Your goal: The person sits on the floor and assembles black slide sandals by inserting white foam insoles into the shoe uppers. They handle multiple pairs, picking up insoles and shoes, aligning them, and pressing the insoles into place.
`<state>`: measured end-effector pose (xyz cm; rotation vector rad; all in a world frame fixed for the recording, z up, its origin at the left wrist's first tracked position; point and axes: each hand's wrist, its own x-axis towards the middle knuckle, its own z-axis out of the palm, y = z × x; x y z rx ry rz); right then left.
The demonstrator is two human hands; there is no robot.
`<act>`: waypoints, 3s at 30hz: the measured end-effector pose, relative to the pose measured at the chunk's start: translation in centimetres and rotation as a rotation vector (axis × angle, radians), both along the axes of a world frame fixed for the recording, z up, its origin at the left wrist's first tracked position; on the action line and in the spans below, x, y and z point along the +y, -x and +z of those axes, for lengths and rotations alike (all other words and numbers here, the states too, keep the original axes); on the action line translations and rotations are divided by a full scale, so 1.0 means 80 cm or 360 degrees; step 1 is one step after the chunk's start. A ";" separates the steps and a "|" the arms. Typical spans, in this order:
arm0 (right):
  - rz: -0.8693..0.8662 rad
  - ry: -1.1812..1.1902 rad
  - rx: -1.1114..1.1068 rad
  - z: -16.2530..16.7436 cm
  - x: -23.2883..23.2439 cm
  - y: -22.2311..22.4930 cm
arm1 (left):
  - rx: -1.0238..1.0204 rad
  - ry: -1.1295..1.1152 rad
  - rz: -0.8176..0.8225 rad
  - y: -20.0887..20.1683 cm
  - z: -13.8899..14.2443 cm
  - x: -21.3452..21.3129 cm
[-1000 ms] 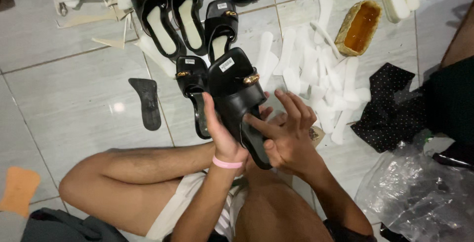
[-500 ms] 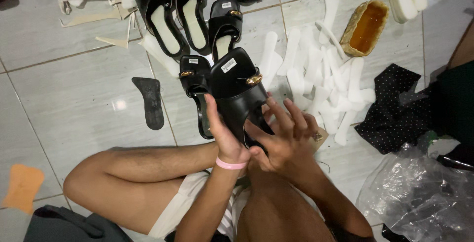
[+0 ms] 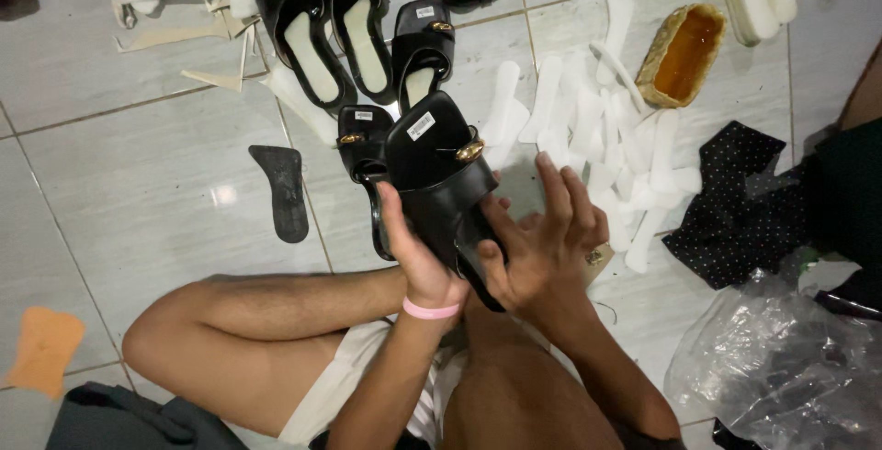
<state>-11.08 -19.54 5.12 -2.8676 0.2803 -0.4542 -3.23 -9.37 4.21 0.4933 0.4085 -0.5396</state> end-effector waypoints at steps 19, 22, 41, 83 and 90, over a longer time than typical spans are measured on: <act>0.0061 -0.0071 -0.0078 -0.007 0.002 -0.001 | -0.0057 0.0063 0.0012 -0.005 0.007 0.002; 0.0157 -0.0089 -0.0173 -0.003 0.005 -0.001 | 0.0017 -0.0189 0.0213 -0.009 0.004 0.000; -0.0441 -0.0598 -0.0385 -0.067 -0.179 0.053 | 0.0385 0.0507 -0.0327 -0.012 -0.017 0.008; 0.0021 0.0054 0.0192 0.013 -0.010 0.004 | 0.0171 -0.0062 0.0162 0.000 -0.023 -0.002; 0.0174 -0.0004 -0.0067 0.008 0.002 -0.005 | 0.0192 -0.0089 0.0044 -0.003 -0.019 0.001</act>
